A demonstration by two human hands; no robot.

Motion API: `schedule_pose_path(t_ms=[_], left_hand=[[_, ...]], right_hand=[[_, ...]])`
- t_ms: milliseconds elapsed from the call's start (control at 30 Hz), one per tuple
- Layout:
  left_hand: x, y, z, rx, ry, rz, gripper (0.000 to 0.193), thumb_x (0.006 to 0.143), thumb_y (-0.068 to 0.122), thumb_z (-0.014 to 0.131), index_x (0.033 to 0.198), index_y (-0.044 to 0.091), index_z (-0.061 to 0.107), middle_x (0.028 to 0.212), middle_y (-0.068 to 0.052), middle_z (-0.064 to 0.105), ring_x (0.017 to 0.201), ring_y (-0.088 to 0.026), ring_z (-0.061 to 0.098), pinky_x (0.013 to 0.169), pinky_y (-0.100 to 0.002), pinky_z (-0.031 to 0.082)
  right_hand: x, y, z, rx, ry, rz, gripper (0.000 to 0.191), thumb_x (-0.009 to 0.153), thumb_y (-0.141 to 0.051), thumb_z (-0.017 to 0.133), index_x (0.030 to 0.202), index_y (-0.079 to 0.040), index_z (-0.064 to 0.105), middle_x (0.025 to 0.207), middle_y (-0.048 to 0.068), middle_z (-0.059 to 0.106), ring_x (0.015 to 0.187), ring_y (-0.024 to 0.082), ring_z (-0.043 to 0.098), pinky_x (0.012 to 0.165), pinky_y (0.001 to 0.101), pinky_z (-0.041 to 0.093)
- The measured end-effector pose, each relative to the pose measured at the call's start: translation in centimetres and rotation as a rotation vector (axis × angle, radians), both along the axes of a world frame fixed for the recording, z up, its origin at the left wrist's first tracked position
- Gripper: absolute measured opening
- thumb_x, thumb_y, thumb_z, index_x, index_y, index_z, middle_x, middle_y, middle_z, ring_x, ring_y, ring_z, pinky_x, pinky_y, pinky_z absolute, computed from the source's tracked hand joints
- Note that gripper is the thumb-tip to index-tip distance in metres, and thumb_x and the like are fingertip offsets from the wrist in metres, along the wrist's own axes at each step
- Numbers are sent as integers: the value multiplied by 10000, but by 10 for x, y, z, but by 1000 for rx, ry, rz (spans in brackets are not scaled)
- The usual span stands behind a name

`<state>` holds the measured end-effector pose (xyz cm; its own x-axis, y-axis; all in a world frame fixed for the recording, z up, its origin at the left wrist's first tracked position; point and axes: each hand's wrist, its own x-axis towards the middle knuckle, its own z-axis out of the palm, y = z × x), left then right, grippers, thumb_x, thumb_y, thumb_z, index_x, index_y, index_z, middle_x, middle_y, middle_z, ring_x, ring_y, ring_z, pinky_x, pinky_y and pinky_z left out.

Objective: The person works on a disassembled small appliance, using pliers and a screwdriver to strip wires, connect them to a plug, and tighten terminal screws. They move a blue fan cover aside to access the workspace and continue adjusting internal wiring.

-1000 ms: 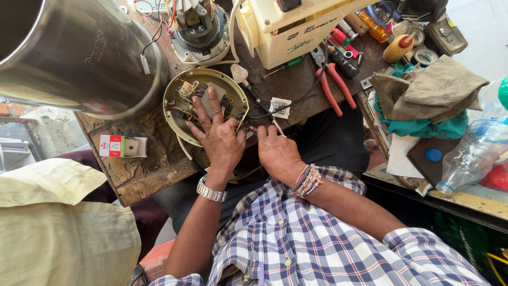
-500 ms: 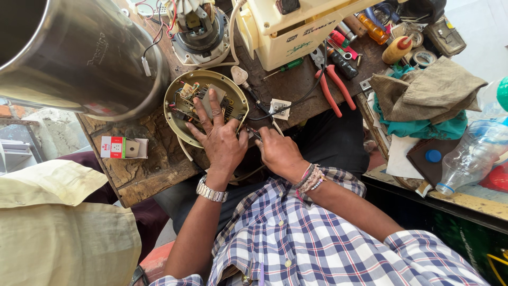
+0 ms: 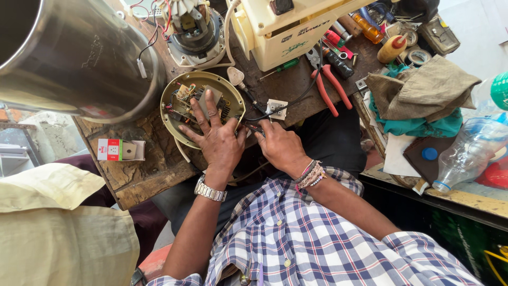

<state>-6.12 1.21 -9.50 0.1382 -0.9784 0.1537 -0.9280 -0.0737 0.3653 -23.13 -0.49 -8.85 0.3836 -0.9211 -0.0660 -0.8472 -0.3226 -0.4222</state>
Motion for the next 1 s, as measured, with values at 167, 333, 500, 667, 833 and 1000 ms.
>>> schedule_pose_path(t_ms=[167,333,500,667,833,1000], left_hand=[[-2,1,-2,-48,-17,19,188,793,411,846,880,252,796,1723,-132,106,1562,-452,-58,1066,-896,9],[3,1,-1,-6,22,-16,179,806,406,833,892,252,804,1729,-125,74,1560,-454,-84,1071,-892,25],[11,2,4,45,95,-74,213,826,444,834,905,248,808,1730,-122,28,1552,-451,-117,1051,-895,20],[8,-1,10,116,49,-32,218,795,457,841,862,251,808,1720,-105,27,1546,-436,-121,1065,-895,11],[4,-2,12,56,3,-20,229,782,447,844,883,245,806,1711,-122,55,1543,-436,-105,1054,-901,10],[11,4,2,0,158,-33,264,814,368,821,1001,191,760,1722,-141,75,1573,-445,-44,1129,-829,27]], right_hand=[[3,-1,-5,-11,-82,-28,382,983,-325,635,1235,-67,510,914,174,699,688,426,684,570,525,553],[0,-4,-8,58,-190,45,268,1009,-302,589,1156,-82,552,899,156,702,795,407,687,634,530,530],[-6,-9,-9,200,-245,108,220,1035,-304,564,1054,-87,597,879,159,693,846,416,679,697,540,504],[0,1,-4,130,-182,40,204,1024,-287,572,1097,-99,604,867,160,702,811,401,689,676,537,526],[7,1,2,84,-83,-15,243,1012,-277,578,1184,-107,601,888,174,713,771,406,689,655,529,541],[4,10,-4,118,-329,-31,269,1004,-252,619,1218,-92,589,984,187,721,894,404,704,741,511,543]])
